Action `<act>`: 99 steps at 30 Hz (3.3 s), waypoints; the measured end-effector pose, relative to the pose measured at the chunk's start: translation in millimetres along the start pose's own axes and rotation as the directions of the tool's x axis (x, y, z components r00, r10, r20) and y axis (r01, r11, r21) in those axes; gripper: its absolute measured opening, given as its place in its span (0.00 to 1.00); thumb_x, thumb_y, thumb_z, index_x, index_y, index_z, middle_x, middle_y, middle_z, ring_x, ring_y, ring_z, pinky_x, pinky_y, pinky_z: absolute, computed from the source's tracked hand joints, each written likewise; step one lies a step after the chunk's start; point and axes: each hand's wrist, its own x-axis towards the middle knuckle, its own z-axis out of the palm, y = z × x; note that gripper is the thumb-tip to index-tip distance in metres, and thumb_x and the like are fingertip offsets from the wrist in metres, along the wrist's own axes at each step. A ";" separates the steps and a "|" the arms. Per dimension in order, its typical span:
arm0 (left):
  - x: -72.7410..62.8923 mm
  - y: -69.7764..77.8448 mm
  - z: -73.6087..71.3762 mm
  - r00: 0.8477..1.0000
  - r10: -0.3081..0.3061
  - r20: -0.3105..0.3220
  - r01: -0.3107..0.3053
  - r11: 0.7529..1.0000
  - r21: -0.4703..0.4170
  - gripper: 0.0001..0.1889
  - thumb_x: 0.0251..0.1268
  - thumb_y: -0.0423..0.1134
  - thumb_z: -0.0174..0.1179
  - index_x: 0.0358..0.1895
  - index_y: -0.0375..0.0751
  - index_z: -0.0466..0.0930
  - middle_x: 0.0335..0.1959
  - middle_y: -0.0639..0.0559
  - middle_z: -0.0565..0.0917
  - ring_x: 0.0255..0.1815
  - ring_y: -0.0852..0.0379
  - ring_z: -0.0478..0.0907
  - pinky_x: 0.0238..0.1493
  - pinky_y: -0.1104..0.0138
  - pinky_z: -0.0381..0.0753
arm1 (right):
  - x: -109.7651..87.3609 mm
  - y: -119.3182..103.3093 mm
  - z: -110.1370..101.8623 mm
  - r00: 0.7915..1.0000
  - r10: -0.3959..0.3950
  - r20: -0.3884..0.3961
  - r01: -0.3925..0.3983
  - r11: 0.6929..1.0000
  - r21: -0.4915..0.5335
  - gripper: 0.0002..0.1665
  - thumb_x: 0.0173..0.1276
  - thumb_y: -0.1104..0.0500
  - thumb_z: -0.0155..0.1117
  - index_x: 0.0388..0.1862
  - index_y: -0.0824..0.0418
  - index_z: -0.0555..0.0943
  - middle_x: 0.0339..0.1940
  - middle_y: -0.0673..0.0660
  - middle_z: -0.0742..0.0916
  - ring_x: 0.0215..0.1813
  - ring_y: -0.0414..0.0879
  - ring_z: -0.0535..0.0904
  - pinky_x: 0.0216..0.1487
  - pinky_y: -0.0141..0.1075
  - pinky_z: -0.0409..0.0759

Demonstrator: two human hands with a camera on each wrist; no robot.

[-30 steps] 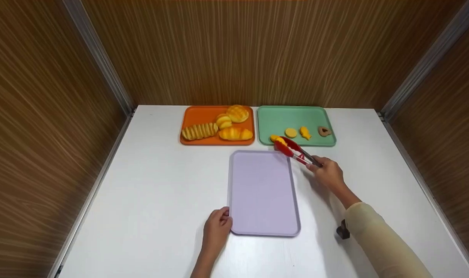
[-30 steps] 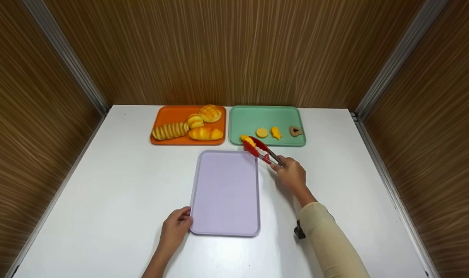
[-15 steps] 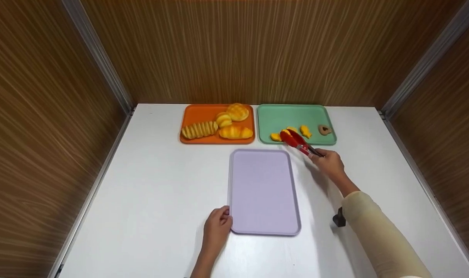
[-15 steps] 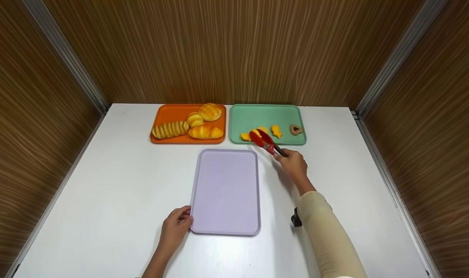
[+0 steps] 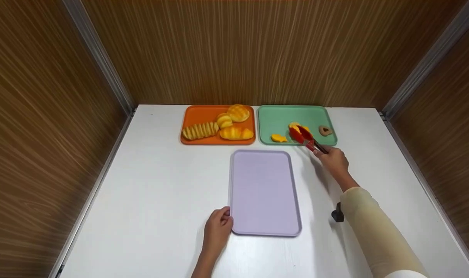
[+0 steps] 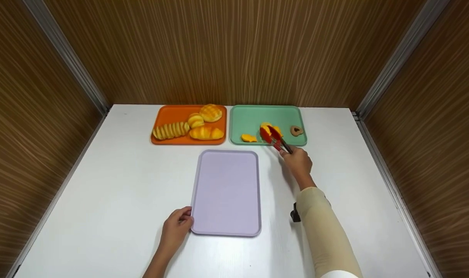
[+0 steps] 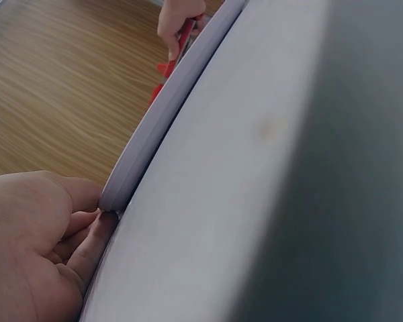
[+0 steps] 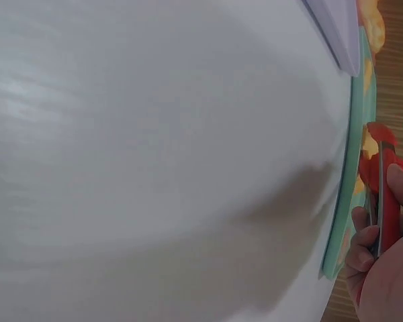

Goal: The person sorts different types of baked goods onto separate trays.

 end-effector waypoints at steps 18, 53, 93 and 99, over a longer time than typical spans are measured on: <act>0.4 1.5 0.1 0.999 -0.040 0.013 0.040 0.999 -0.015 0.14 0.63 0.31 0.62 0.52 0.37 0.85 0.40 0.53 0.83 0.41 0.60 0.81 0.45 0.68 0.83 | -7.2 7.8 2.2 1.000 -0.006 0.023 0.006 1.000 -0.006 0.37 0.71 0.41 0.62 0.72 0.60 0.73 0.66 0.66 0.81 0.64 0.64 0.76 0.63 0.59 0.70; -1.4 3.2 -0.9 1.000 -0.021 0.011 0.022 0.999 -0.043 0.14 0.64 0.31 0.62 0.52 0.37 0.85 0.40 0.53 0.83 0.42 0.59 0.81 0.46 0.69 0.83 | -114.6 17.9 2.7 0.987 -0.051 -0.155 0.053 0.998 0.013 0.21 0.74 0.48 0.62 0.44 0.67 0.75 0.31 0.61 0.77 0.33 0.54 0.72 0.34 0.42 0.68; -1.2 4.5 -1.0 1.000 -0.021 0.013 0.021 1.000 -0.007 0.13 0.64 0.31 0.62 0.51 0.37 0.85 0.40 0.53 0.83 0.42 0.59 0.81 0.45 0.68 0.83 | -166.8 44.8 28.5 0.972 0.159 -0.175 -0.148 0.986 0.075 0.52 0.76 0.51 0.58 0.78 0.78 0.41 0.76 0.79 0.57 0.78 0.72 0.53 0.75 0.63 0.56; -0.8 4.5 -3.5 1.000 -0.028 0.012 0.028 0.999 -0.023 0.13 0.64 0.31 0.62 0.52 0.36 0.85 0.40 0.52 0.83 0.42 0.59 0.81 0.46 0.68 0.83 | -167.5 44.9 28.3 0.972 0.165 -0.167 -0.151 0.984 0.094 0.52 0.75 0.50 0.59 0.78 0.79 0.42 0.76 0.80 0.58 0.78 0.72 0.54 0.75 0.63 0.56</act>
